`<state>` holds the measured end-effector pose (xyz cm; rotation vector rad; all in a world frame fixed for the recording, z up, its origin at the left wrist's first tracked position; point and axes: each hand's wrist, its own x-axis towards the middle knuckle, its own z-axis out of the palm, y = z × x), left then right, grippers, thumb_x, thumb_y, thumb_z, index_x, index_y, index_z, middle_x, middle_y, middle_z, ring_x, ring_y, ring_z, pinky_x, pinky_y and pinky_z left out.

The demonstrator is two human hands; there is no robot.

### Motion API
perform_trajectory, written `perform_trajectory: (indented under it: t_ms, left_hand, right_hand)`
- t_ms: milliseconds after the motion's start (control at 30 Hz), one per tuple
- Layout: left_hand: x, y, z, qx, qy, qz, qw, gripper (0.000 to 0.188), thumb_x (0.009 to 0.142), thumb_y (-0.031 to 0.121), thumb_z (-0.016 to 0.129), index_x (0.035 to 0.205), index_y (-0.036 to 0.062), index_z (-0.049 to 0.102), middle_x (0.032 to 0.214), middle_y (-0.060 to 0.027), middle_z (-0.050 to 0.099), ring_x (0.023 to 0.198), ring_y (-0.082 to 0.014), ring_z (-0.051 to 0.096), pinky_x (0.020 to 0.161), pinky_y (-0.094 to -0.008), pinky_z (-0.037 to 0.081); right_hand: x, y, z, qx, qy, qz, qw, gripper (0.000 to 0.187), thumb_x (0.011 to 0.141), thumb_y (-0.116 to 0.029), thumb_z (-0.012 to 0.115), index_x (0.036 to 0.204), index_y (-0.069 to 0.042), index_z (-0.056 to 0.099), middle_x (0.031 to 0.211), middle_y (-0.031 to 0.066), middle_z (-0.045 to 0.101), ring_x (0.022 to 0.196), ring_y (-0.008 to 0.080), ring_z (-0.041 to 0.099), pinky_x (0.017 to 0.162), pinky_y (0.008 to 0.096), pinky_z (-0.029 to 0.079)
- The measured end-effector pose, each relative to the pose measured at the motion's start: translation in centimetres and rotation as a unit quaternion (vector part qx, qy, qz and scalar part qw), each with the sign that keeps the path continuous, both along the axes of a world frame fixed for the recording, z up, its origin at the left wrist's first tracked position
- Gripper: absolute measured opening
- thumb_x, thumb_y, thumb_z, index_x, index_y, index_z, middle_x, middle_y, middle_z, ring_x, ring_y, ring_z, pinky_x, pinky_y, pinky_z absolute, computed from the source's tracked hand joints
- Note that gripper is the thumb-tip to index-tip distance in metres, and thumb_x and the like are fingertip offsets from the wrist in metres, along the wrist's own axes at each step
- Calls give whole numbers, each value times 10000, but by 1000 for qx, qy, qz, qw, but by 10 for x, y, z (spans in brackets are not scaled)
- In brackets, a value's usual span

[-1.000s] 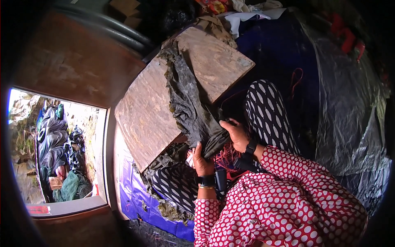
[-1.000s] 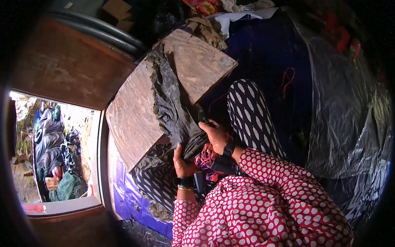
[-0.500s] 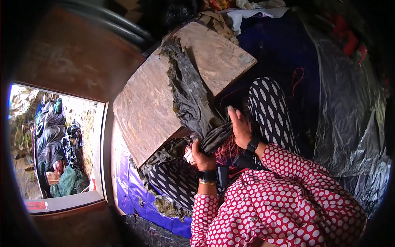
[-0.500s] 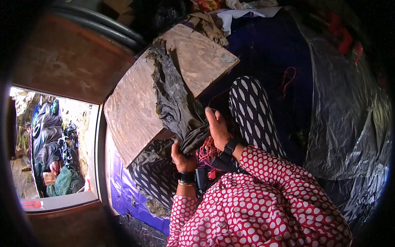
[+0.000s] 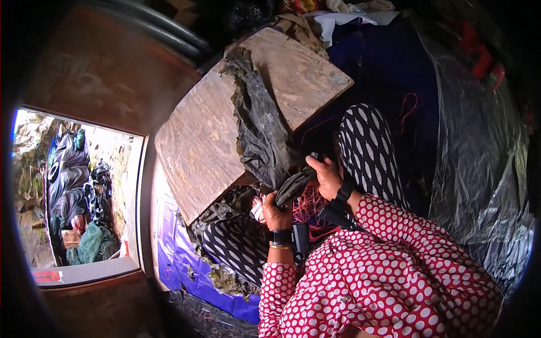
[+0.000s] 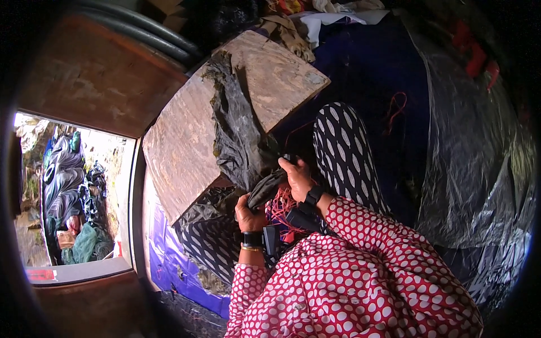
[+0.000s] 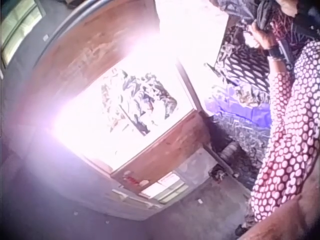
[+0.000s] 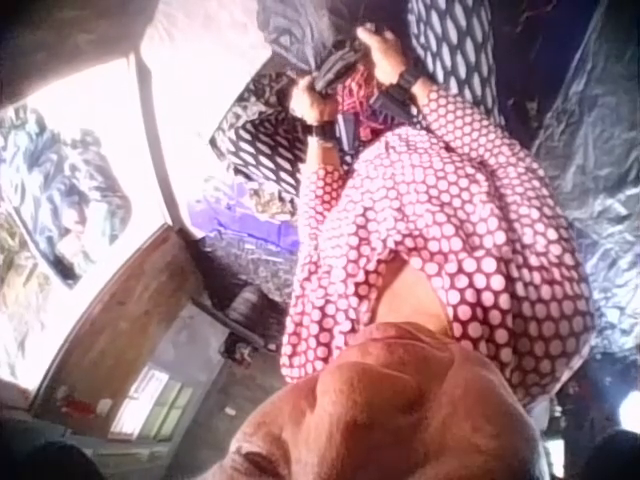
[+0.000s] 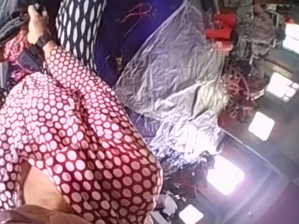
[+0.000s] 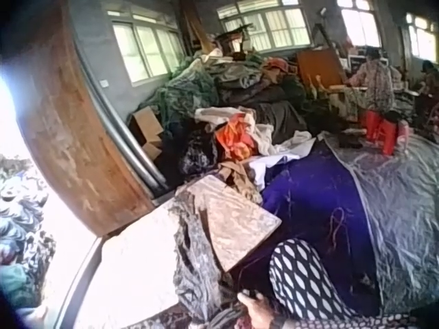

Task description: Folding and tying dried leaves with plastic strings.

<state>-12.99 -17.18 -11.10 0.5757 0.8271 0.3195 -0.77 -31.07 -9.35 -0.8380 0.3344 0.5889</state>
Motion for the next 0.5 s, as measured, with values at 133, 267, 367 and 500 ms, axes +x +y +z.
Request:
perform_trajectory:
  t_ms: [133, 267, 367, 500]
  left_hand:
    - [7, -9, 8, 161, 54, -25, 985, 192, 810, 187, 633, 977, 97, 606, 924, -62, 642, 894, -233, 618, 766, -331, 488]
    - [25, -21, 46, -28, 24, 30, 999, 266, 833, 245, 644, 1034, 75, 606, 996, -71, 650, 935, -237, 628, 780, -344, 503]
    - [18, -16, 34, -10, 39, -7, 999, 257, 837, 219, 636, 1031, 51, 620, 1047, -98, 658, 922, -247, 642, 788, -353, 523]
    - [16, -13, 35, -5, 16, 6, 1000, 281, 793, 142, 678, 1048, 129, 561, 965, -34, 637, 906, -213, 617, 749, -330, 481]
  right_hand:
    - [0, 3, 5, -44, -58, -65, 995, 180, 826, -207, 682, 966, -116, 615, 922, -46, 583, 832, 80, 537, 783, 244, 422]
    - [11, -1, 28, -46, -59, -36, 997, 256, 819, -224, 694, 1012, -73, 617, 950, 1, 598, 875, 100, 528, 800, 264, 417]
    - [14, -4, 42, 53, 25, 73, 996, 222, 833, -225, 676, 1003, -90, 627, 984, -18, 623, 880, 102, 569, 812, 264, 440]
    - [10, -2, 29, 12, 71, 123, 990, 176, 828, -194, 680, 967, -98, 631, 965, 0, 633, 920, 129, 590, 774, 312, 489]
